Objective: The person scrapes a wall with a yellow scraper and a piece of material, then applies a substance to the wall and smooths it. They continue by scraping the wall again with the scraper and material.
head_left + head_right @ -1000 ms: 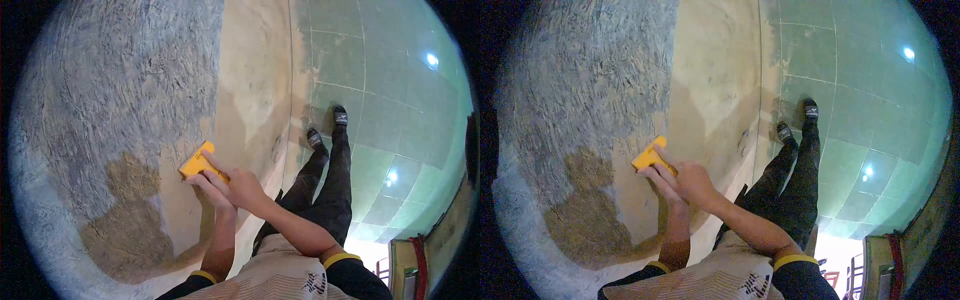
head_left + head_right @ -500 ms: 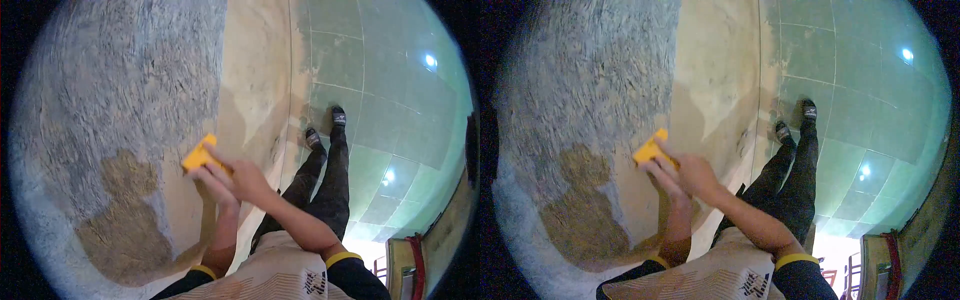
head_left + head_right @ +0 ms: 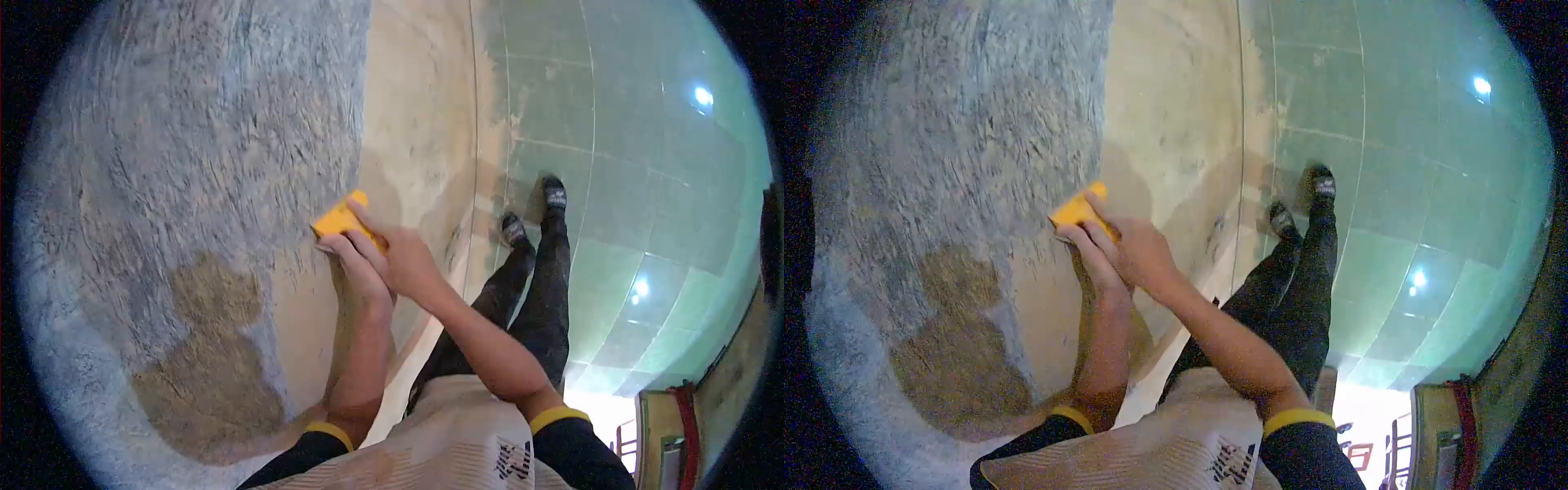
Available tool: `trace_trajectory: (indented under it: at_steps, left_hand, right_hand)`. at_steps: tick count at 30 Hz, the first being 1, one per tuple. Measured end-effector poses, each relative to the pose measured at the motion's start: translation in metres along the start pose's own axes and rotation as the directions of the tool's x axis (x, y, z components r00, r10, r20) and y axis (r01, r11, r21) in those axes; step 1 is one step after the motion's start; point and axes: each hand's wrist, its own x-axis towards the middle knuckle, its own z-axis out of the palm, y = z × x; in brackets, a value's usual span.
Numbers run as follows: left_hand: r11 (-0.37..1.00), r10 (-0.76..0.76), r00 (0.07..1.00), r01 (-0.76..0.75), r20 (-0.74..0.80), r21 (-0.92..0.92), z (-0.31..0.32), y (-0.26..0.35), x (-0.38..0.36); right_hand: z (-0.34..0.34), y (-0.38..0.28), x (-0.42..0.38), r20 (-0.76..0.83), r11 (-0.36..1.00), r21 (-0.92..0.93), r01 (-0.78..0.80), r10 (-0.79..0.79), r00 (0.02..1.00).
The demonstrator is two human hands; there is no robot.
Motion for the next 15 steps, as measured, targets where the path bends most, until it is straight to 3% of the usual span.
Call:
trace_trajectory:
  at_steps: [1, 3, 4, 7, 8, 11, 15]
  left_hand:
    - [1.000, 0.012, 1.000, -0.012, 0.004, -0.007, -0.001, -0.001, -0.002]
    - [0.996, -0.034, 0.998, 0.030, 0.047, 0.084, -0.007, -0.019, -0.006]
    - [0.993, -0.080, 0.996, 0.075, -0.042, -0.095, 0.000, -0.044, 0.001]
    - [0.985, -0.164, 0.977, 0.170, -0.139, 0.037, 0.019, -0.018, 0.003]
    - [0.994, -0.110, 0.993, 0.110, -0.044, 0.016, 0.023, -0.007, -0.007]
    - [0.996, -0.082, 0.994, 0.084, -0.067, 0.032, 0.001, -0.051, 0.008]
    - [0.996, -0.090, 0.983, 0.089, -0.161, -0.010, 0.003, -0.055, 0.007]
  right_hand:
    - [-0.001, 0.005, -0.001, -0.062, 0.999, 0.010, 0.040, -0.040, 0.997]
    - [-0.001, 0.008, -0.013, -0.033, 0.999, -0.040, -0.027, 0.026, 0.999]
    - [0.000, 0.011, -0.013, -0.052, 0.997, -0.057, -0.050, 0.047, 0.998]
    - [-0.007, 0.010, 0.000, -0.046, 0.991, -0.102, -0.088, 0.084, 0.995]
    - [-0.011, 0.009, 0.006, -0.020, 0.987, -0.138, -0.087, 0.085, 0.996]
    - [0.004, 0.023, -0.011, -0.093, 0.997, -0.070, -0.026, 0.020, 0.996]
    - [0.005, 0.027, -0.008, -0.028, 0.983, -0.136, -0.124, 0.121, 0.992]
